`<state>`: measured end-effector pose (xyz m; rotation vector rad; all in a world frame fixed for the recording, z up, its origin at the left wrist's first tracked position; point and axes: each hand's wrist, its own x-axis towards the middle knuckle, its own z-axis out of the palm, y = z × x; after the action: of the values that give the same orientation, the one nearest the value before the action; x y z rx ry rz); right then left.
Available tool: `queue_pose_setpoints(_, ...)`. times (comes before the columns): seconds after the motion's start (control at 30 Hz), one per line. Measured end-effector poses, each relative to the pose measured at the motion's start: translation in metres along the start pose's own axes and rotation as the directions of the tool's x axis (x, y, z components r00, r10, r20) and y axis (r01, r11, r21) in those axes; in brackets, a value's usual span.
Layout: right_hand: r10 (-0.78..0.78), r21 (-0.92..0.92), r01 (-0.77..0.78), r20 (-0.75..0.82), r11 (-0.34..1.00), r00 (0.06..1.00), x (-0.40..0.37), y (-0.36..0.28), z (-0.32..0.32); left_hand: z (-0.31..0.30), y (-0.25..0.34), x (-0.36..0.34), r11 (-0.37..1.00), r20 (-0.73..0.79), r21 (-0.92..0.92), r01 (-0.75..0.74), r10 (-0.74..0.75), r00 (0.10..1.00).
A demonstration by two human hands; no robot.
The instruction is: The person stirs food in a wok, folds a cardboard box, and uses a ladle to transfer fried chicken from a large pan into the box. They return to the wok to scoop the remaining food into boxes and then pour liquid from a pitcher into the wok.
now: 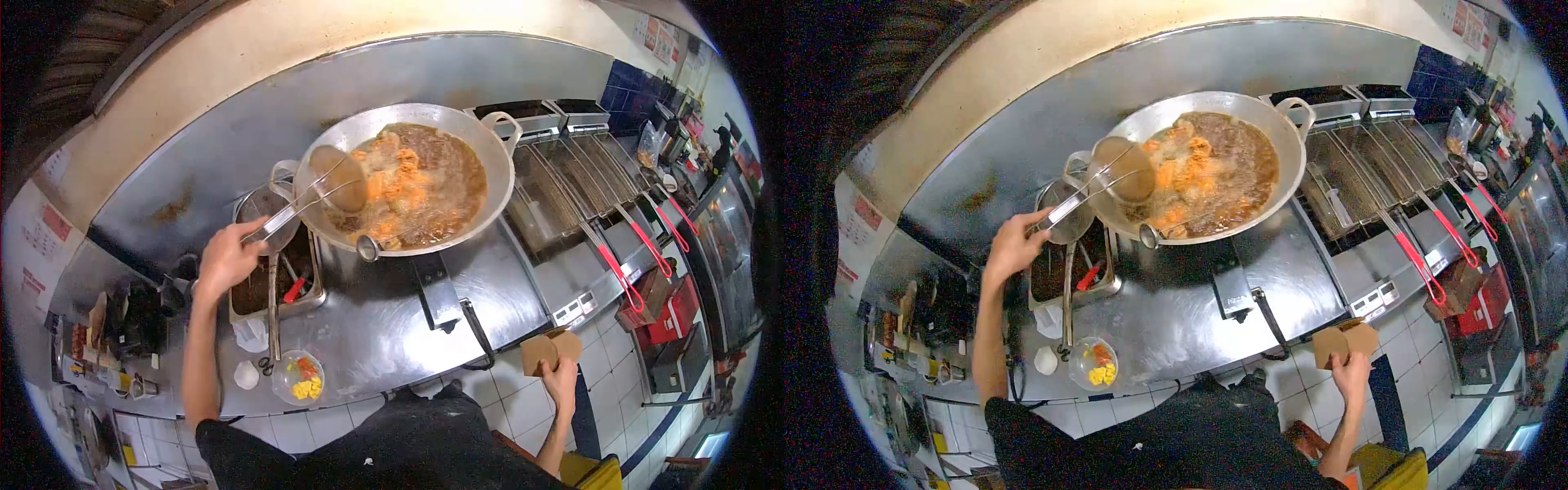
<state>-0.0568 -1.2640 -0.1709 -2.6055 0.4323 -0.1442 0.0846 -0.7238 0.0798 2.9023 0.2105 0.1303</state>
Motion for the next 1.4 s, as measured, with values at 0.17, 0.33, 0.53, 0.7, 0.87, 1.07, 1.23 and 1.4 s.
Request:
queue_pose_setpoints(0.17, -0.029, -0.073, 0.034, 0.067, 0.997, 0.997, 0.020, -0.005, 0.008, -0.022, -0.016, 0.002, 0.966, 0.023, 0.252, 0.064, -0.072, 0.997)
queue_pose_setpoints(0.33, -0.113, -0.088, 0.113, 0.007, 0.990, 0.994, 0.028, -0.026, 0.004, 0.010, -0.032, 0.064, 0.973, 0.167, 0.232, -0.002, -0.038, 0.985)
queue_pose_setpoints(0.53, -0.029, -0.017, 0.030, 0.035, 0.999, 0.999, 0.016, -0.004, 0.007, 0.078, -0.069, 0.143, 0.970, 0.301, -0.063, -0.236, 0.244, 0.922)
queue_pose_setpoints(0.7, 0.058, -0.076, -0.054, 0.056, 0.996, 0.997, 0.009, 0.018, 0.010, 0.088, -0.016, 0.161, 0.972, 0.465, -0.234, 0.024, 0.090, 0.881)
queue_pose_setpoints(0.87, 0.158, 0.013, -0.160, 0.119, 0.987, 0.980, 0.003, 0.018, -0.004, 0.123, -0.004, 0.189, 0.922, 0.479, -0.370, 0.111, 0.087, 0.873)
queue_pose_setpoints(1.07, 0.036, 0.002, -0.036, -0.009, 0.999, 0.999, 0.001, 0.033, -0.003, 0.118, 0.032, 0.185, 0.938, 0.541, -0.326, 0.122, 0.079, 0.837)
queue_pose_setpoints(1.23, 0.040, -0.015, -0.040, -0.006, 0.999, 0.999, 0.004, 0.035, -0.004, 0.114, 0.028, 0.180, 0.943, 0.590, -0.316, 0.104, 0.109, 0.800)
queue_pose_setpoints(1.4, 0.078, 0.015, -0.079, 0.046, 0.997, 0.996, 0.012, 0.039, -0.002, 0.068, 0.021, 0.159, 0.988, 0.594, -0.157, -0.002, 0.096, 0.799)
